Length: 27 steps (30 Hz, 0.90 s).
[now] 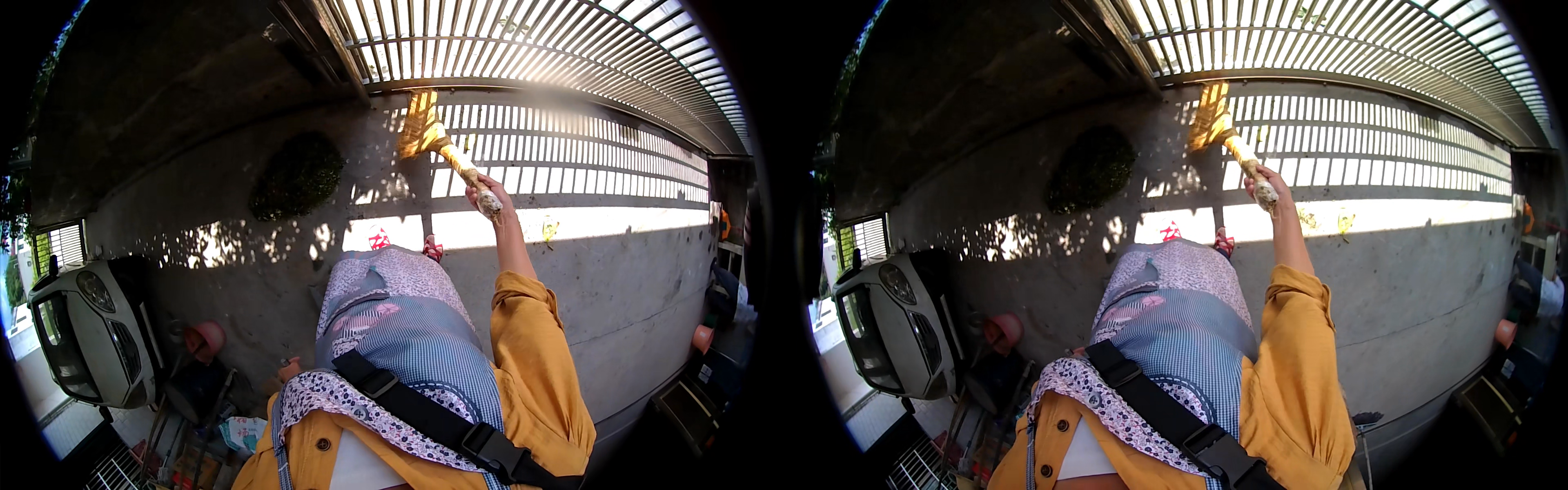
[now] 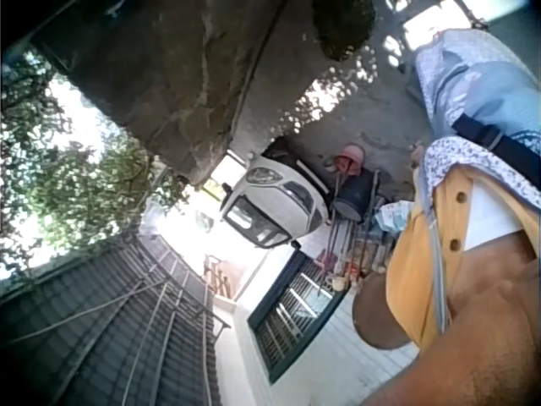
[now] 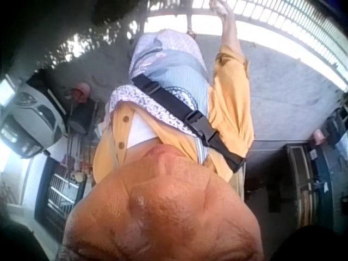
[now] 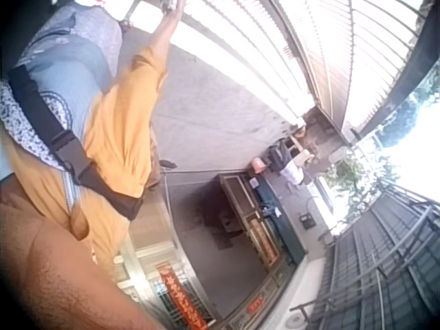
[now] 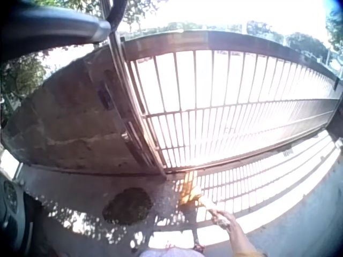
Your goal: The person sweeps a concrete patio area with a broom and dustpan, then moves indoors to handle kitchen items. They pick up a pot, inspect its contents, and place it on a table next to a rice cooker.
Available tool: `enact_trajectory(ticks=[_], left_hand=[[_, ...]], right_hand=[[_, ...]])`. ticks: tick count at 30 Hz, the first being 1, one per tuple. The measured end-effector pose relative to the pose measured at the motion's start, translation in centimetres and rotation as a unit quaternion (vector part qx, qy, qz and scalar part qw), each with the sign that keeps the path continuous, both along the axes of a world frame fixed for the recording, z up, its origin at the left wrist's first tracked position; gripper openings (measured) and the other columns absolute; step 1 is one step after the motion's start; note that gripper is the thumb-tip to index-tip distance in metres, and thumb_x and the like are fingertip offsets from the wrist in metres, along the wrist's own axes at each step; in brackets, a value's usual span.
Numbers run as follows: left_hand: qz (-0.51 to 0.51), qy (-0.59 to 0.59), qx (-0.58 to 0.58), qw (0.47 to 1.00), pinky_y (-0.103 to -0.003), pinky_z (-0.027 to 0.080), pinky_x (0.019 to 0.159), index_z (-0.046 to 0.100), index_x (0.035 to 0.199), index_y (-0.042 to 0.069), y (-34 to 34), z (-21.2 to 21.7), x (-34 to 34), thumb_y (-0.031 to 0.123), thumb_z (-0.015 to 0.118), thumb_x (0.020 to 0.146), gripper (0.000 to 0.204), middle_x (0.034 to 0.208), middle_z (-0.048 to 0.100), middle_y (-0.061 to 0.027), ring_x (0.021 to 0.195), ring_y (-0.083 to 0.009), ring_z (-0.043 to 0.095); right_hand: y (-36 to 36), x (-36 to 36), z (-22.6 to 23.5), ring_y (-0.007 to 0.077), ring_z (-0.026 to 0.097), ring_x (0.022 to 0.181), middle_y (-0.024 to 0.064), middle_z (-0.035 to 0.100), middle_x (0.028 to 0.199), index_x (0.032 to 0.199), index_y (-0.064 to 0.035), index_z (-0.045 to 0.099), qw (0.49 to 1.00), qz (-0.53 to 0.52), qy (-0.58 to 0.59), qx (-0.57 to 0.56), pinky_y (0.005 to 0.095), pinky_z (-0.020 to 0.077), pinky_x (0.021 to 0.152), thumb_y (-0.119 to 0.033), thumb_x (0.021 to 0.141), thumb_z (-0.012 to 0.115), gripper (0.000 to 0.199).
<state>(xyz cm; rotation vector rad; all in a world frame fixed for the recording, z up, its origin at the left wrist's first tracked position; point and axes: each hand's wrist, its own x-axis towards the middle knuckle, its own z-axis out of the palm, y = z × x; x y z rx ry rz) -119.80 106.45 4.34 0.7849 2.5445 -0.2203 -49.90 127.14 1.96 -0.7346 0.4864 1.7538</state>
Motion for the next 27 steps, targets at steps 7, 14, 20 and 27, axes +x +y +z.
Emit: enact_trajectory(ticks=[7, 14, 20, 27], left_hand=[[0.002, -0.006, 0.001, 1.0, -0.04, 0.043, 0.066, 0.067, 0.076, 0.016, 0.0, -0.5, -0.1, 0.028, 0.058, 0.071, 0.017, 0.081, 0.059, -0.0157, 0.075, -0.0322, 0.055], [-0.008, -0.005, -0.004, 1.0, -0.04, 0.043, 0.066, 0.067, 0.077, 0.015, 0.4, 0.2, 0.1, 0.028, 0.058, 0.07, 0.017, 0.081, 0.059, -0.0159, 0.076, -0.0323, 0.055], [-0.016, 0.0, -0.004, 1.0, -0.04, 0.043, 0.066, 0.067, 0.077, 0.015, 1.3, 0.3, 0.0, 0.028, 0.058, 0.07, 0.017, 0.081, 0.059, -0.016, 0.076, -0.0324, 0.055], [-0.018, -0.004, -0.011, 1.0, -0.04, 0.043, 0.066, 0.066, 0.078, 0.015, 1.1, 0.1, 0.1, 0.028, 0.059, 0.07, 0.018, 0.081, 0.059, -0.0162, 0.076, -0.0325, 0.055]], right_hand=[[-0.8, -7.8, 1.8, 0.0196, 0.048, 0.057, 0.0146, 0.047, 0.073, 0.103, 0.0001, 0.036, 0.986, -0.127, 0.108, 0.031, 0.0289, 0.0455, 0.049, -0.022, 0.085, 0.044, 0.029], [1.5, -5.6, 0.7, 0.0182, 0.048, 0.059, 0.0119, 0.046, 0.072, 0.102, 0.0042, 0.036, 0.988, -0.077, 0.106, 0.086, 0.0288, 0.0463, 0.051, -0.02, 0.085, 0.044, 0.031], [2.6, -8.8, 3.0, 0.0205, 0.048, 0.058, 0.0135, 0.047, 0.071, 0.102, -0.0003, 0.035, 0.989, -0.135, 0.051, 0.021, 0.0308, 0.0455, 0.05, -0.018, 0.084, 0.046, 0.028], [4.3, -4.7, -0.8, 0.0183, 0.049, 0.056, 0.013, 0.048, 0.072, 0.099, -0.0019, 0.037, 0.993, -0.086, 0.054, 0.052, 0.0276, 0.047, 0.048, -0.02, 0.083, 0.046, 0.026]])
